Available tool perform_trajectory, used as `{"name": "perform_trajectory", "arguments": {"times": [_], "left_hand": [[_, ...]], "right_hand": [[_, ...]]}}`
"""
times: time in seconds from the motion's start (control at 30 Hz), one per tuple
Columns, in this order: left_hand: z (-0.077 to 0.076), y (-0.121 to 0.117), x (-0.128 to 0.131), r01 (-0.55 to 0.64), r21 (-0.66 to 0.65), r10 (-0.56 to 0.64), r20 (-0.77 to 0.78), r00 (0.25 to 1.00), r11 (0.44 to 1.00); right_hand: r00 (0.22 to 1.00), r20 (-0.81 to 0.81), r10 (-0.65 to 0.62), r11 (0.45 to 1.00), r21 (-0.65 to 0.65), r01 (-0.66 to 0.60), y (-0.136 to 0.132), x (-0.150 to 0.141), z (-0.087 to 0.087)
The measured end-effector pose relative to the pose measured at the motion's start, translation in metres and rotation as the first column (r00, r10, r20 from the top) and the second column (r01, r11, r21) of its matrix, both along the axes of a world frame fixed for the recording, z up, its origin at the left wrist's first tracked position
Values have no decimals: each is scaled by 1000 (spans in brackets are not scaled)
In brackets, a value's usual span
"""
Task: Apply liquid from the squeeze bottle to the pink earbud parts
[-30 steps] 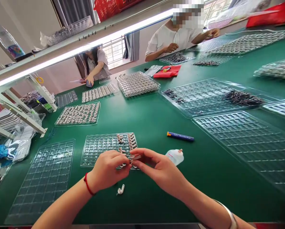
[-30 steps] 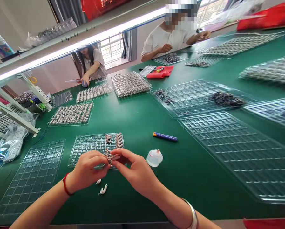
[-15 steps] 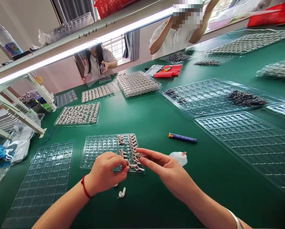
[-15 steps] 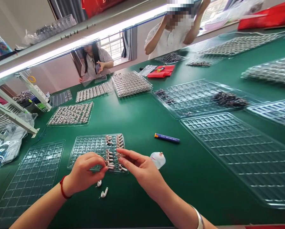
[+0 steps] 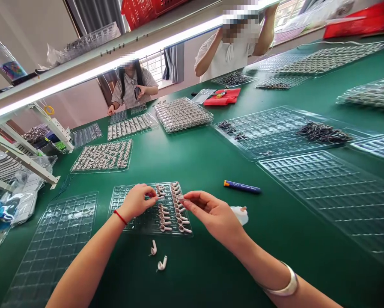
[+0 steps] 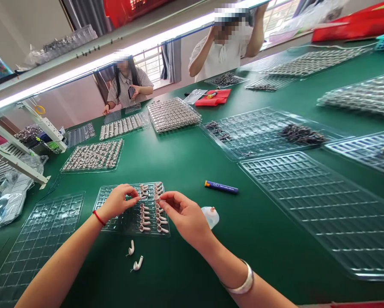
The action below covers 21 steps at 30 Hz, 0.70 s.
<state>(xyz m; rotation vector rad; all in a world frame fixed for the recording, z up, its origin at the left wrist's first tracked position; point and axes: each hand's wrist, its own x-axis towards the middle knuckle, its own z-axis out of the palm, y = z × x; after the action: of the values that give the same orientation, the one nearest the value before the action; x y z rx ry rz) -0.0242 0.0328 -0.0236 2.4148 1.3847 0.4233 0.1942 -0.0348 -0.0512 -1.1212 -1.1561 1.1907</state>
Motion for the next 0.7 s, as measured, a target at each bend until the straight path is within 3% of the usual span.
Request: {"name": "perform_trajectory", "arguments": {"times": [0.23,0.37,0.47,0.7], "left_hand": [[-4,3,8,52,-21,-54,-102,993,998],[-5,5,12,62,-29,-64,-112,992,998],[-4,5,10,64,-39,-67,-93,993,997],[3,-8,-6,-7,-23,7,-25,1000,1000]], "right_hand": [[982,189,-1,999,47,-8,-2,4,-6],[930,366,11,997,73,-41,1,4,-2],[837,547,36,990,93,-103,8,0,6],[494,863,107,969,21,-248,33,-26,11]]}}
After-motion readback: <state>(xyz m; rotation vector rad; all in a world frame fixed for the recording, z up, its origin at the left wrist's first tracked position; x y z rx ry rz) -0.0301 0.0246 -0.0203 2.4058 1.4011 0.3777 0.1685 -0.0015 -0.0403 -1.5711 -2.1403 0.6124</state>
